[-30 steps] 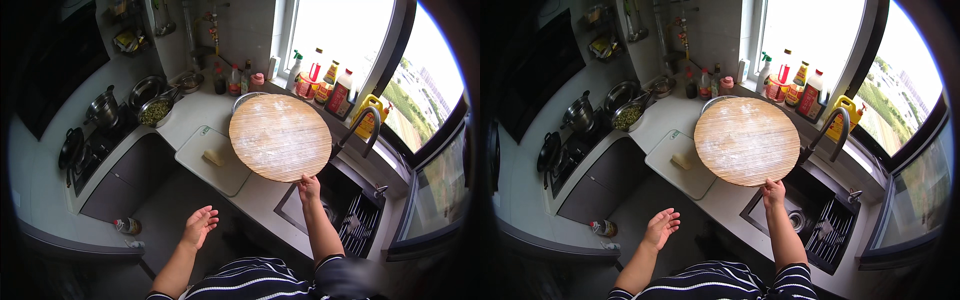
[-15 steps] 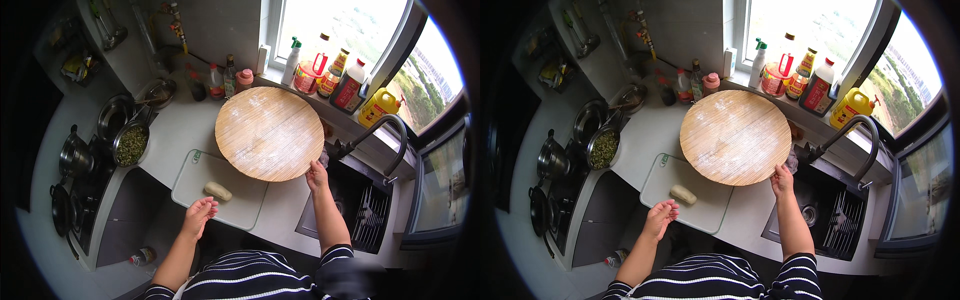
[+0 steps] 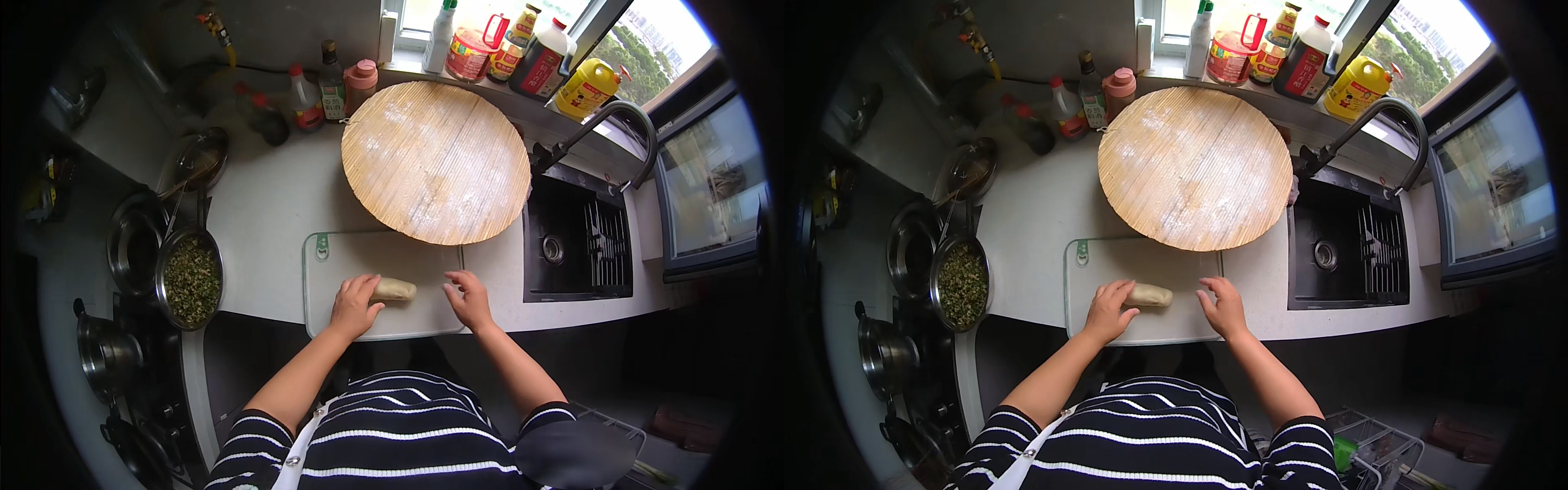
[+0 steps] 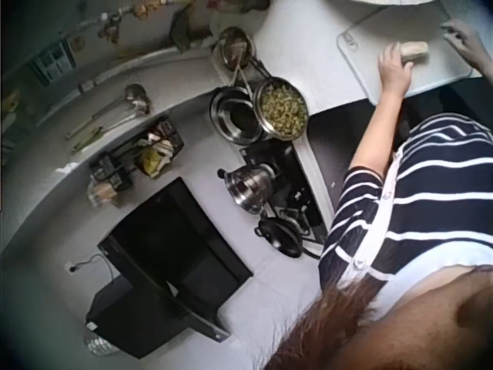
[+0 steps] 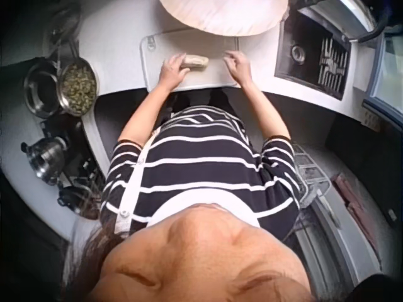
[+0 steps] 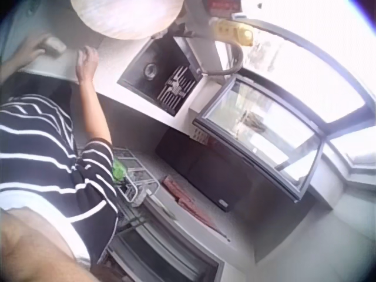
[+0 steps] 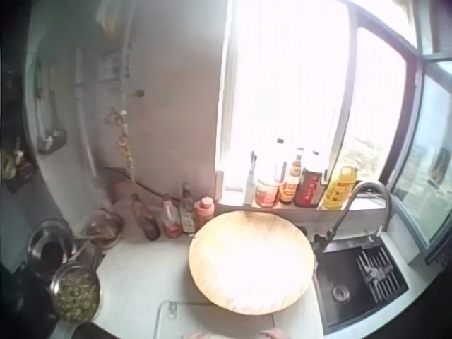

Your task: The person kneads a piece of dough on a glass cutting board, periodically taking it from a bowl, and later retrieves a wooden board and a cleaver.

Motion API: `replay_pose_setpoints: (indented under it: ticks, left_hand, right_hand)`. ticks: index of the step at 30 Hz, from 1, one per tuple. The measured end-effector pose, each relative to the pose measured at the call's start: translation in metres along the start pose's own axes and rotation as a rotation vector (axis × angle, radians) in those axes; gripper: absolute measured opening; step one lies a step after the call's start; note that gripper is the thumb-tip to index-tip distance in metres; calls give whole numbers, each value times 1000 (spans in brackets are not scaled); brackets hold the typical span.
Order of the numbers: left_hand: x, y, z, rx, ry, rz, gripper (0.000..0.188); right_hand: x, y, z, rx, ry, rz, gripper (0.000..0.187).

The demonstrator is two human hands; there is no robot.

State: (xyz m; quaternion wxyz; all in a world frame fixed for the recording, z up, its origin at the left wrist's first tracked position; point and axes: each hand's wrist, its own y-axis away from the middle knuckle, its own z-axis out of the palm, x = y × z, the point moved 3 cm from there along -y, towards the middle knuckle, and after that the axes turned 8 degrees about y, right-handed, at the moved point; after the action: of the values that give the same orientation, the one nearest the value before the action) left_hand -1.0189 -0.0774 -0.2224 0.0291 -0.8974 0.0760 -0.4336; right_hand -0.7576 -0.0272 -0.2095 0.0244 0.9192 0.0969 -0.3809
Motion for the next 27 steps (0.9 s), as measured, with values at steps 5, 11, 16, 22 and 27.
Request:
replay_pose_setpoints:
  ticks: [5, 11, 16, 22, 27]
  left_hand:
    - [-6, -18, 15, -105, -162, 146, 57]
    - [-14, -25, 14, -65, -71, 287, 47]
    - [1, -30, 9, -9, -136, 338, 52]
    - [33, -26, 5, 62, -115, 384, 59]
    - [123, -22, 60, -1, 246, 434, 47]
  right_hand:
    - [-31, 7, 79, -79, 288, -107, 51]
    - [-30, 0, 81, -157, 118, 45, 51]
    - [-36, -2, 74, 82, 254, -188, 55]
    - [-47, 27, 39, 146, 187, -43, 71]
    - [-10, 78, -34, 332, -115, 77, 38]
